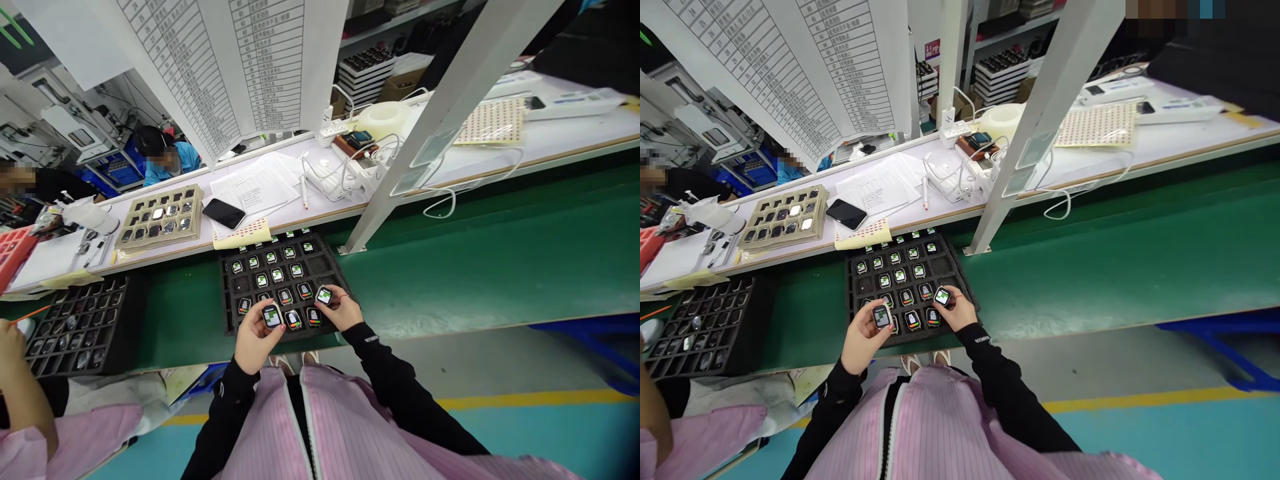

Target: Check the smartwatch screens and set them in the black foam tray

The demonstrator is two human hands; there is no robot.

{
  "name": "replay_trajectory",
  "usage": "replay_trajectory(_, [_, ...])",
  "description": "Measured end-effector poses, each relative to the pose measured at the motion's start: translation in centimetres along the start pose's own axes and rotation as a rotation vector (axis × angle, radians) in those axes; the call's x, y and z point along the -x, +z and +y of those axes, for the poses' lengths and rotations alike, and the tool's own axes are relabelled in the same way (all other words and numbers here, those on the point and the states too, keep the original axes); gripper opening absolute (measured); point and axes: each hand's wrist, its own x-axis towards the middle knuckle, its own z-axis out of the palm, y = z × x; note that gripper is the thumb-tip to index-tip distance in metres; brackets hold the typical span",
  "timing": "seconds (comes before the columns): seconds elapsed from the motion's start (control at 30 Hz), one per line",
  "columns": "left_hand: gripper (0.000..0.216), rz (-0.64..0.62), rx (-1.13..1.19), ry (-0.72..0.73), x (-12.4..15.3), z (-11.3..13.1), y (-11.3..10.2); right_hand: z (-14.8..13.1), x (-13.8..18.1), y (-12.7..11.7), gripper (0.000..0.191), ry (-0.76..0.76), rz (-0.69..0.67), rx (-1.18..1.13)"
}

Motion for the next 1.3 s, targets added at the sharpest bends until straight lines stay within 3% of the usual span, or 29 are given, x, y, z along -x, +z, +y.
replay_trajectory(0.13, [0.057, 0.003, -0.009, 0.026, -0.3, -0.1, 0.0, -2.9, 0.9, 0.4, 0.066, 0.15, -0.08, -0.495])
replay_trajectory(0.37, [0.053, -0.018, 0.014, 0.063, -1.0, 0.6, -0.1, -9.4, 2.4, 0.2, 0.065, 0.135, -0.338, -0.748])
replay_trajectory(0.57, [0.041, 0.035, -0.009, 0.085, -0.9, 0.9, 0.2, -11.6, 3.4, 0.0, 0.056, 0.132, -0.391, -0.767])
replay_trajectory(0.77, [0.043, -0.04, 0.019, 0.103, 0.0, 1.4, 0.7, -12.9, 4.6, -0.8, 0.055, 0.1, -0.433, -0.765])
replay_trajectory(0.93, [0.048, -0.089, -0.041, 0.115, 0.5, 1.3, 0.7, -13.5, 5.2, -1.0, 0.054, 0.103, -0.384, -0.714])
replay_trajectory(1.1, [0.047, -0.038, -0.032, 0.121, 0.6, 1.3, 1.2, -13.6, 5.6, -1.0, 0.056, 0.136, -0.339, -0.714])
replay_trajectory(1.3, [0.049, 0.027, -0.014, 0.114, 0.7, 1.0, 1.4, -12.8, 6.1, -1.8, 0.055, 0.086, -0.424, -0.793])
